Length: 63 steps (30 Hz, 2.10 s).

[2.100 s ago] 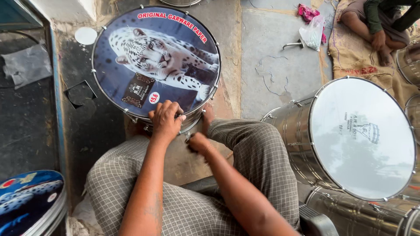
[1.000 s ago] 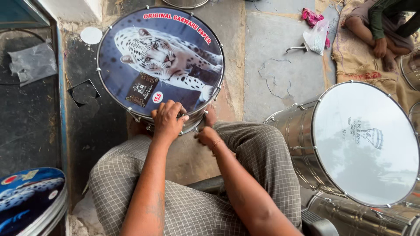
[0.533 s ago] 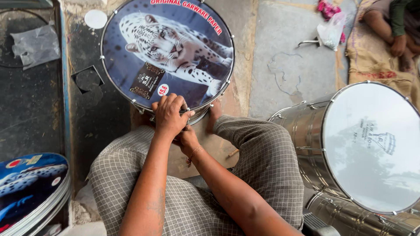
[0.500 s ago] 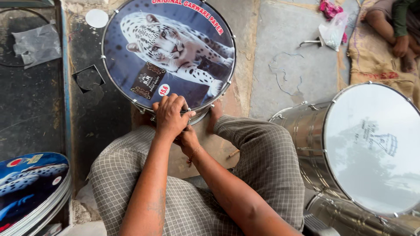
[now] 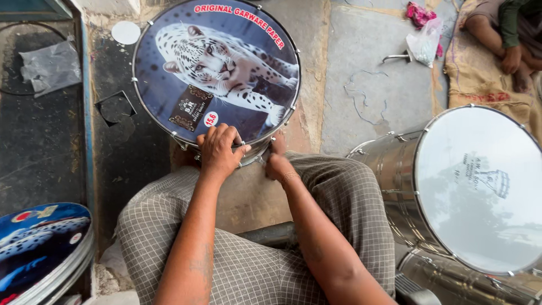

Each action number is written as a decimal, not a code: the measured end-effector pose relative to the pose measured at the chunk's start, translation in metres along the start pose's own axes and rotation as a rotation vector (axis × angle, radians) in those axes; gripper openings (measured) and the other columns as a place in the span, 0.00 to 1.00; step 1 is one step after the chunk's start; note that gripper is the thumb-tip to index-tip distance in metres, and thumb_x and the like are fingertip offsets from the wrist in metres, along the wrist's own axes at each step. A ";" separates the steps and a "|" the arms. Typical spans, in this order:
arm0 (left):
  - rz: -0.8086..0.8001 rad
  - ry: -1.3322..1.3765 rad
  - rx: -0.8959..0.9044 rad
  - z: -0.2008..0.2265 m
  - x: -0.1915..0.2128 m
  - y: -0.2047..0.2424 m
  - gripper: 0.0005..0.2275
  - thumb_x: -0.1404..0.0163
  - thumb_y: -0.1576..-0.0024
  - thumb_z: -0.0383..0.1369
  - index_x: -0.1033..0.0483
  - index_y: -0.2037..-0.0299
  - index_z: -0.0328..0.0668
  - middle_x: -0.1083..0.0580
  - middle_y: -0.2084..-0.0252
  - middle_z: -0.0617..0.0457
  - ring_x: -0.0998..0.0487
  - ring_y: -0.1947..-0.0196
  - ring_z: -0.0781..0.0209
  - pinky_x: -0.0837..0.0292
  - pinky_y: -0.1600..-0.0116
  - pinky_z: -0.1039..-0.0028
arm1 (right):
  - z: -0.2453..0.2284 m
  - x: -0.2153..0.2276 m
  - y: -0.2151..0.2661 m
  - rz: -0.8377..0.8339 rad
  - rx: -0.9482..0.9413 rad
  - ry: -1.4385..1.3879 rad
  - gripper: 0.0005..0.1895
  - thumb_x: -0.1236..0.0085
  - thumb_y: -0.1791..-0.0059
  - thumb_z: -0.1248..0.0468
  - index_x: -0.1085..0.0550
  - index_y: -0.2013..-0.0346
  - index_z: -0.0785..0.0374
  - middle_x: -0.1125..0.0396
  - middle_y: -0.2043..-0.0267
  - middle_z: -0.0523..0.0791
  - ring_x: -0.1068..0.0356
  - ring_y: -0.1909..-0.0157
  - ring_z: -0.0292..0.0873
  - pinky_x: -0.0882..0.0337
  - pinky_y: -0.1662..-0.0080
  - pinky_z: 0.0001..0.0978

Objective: The person sits on the floor and uses a wrench to tighten the tension rods on a drum with a leopard graphic. They then flip the drum over and continue tightening the tension rods on the plain white drumhead.

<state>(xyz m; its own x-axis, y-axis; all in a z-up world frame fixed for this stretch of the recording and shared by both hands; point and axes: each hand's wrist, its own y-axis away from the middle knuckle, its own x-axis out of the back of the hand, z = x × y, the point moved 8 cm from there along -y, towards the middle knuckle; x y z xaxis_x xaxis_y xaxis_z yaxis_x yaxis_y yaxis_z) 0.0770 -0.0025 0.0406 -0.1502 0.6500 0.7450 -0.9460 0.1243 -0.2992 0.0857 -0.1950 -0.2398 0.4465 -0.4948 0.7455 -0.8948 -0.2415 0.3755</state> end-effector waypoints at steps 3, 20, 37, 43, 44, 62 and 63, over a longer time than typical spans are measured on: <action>-0.008 0.001 0.020 0.001 -0.002 0.000 0.16 0.32 0.56 0.39 0.30 0.70 0.48 0.30 0.65 0.57 0.30 0.57 0.53 0.46 0.50 0.58 | -0.012 -0.014 0.039 -0.174 -0.284 -0.511 0.10 0.40 0.50 0.66 0.28 0.57 0.66 0.25 0.68 0.52 0.26 0.67 0.48 0.31 0.67 0.42; 0.016 -0.012 -0.020 -0.005 -0.007 0.002 0.17 0.32 0.56 0.39 0.31 0.69 0.46 0.32 0.65 0.55 0.31 0.57 0.52 0.46 0.50 0.58 | -0.152 -0.056 0.035 0.055 -0.209 -1.642 0.09 0.45 0.47 0.63 0.28 0.55 0.65 0.30 0.65 0.44 0.31 0.70 0.39 0.30 0.70 0.34; -0.028 -0.017 0.033 -0.005 -0.008 -0.001 0.16 0.32 0.56 0.40 0.30 0.71 0.48 0.31 0.66 0.57 0.30 0.57 0.52 0.46 0.52 0.57 | -0.099 -0.042 0.076 -0.465 -0.423 -1.188 0.15 0.44 0.50 0.70 0.33 0.50 0.66 0.25 0.61 0.54 0.21 0.63 0.51 0.20 0.58 0.49; 0.003 -0.008 0.019 -0.003 -0.006 -0.002 0.17 0.31 0.58 0.39 0.30 0.70 0.47 0.31 0.65 0.56 0.31 0.57 0.51 0.46 0.51 0.58 | -0.142 -0.047 0.052 -0.139 -0.290 -1.607 0.15 0.47 0.49 0.67 0.30 0.48 0.65 0.27 0.59 0.47 0.24 0.63 0.44 0.22 0.61 0.40; 0.005 -0.005 0.022 -0.003 -0.005 -0.001 0.17 0.31 0.58 0.39 0.31 0.71 0.47 0.31 0.65 0.56 0.31 0.57 0.51 0.46 0.51 0.58 | -0.150 -0.049 0.048 -0.063 -0.240 -1.661 0.15 0.47 0.48 0.64 0.30 0.47 0.64 0.28 0.59 0.46 0.26 0.63 0.42 0.24 0.62 0.37; 0.017 -0.013 0.004 0.001 -0.004 0.001 0.16 0.33 0.56 0.40 0.30 0.70 0.47 0.31 0.65 0.55 0.30 0.56 0.51 0.46 0.52 0.56 | -0.025 -0.027 0.055 -0.265 -0.475 -0.778 0.13 0.47 0.47 0.64 0.29 0.53 0.73 0.24 0.60 0.59 0.22 0.63 0.56 0.23 0.65 0.47; 0.012 -0.011 0.012 -0.001 -0.004 -0.001 0.17 0.33 0.56 0.40 0.30 0.70 0.47 0.31 0.64 0.55 0.30 0.56 0.51 0.46 0.52 0.56 | -0.042 -0.034 0.060 -0.336 -0.437 -0.777 0.14 0.44 0.48 0.65 0.29 0.52 0.73 0.25 0.58 0.58 0.23 0.61 0.55 0.23 0.62 0.47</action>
<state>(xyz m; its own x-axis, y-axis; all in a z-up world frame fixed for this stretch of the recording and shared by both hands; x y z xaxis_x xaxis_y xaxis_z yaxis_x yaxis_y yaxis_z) 0.0788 -0.0049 0.0373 -0.1648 0.6427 0.7482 -0.9475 0.1077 -0.3012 0.0169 -0.1580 -0.2193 0.4106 -0.9106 0.0462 -0.5691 -0.2164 0.7933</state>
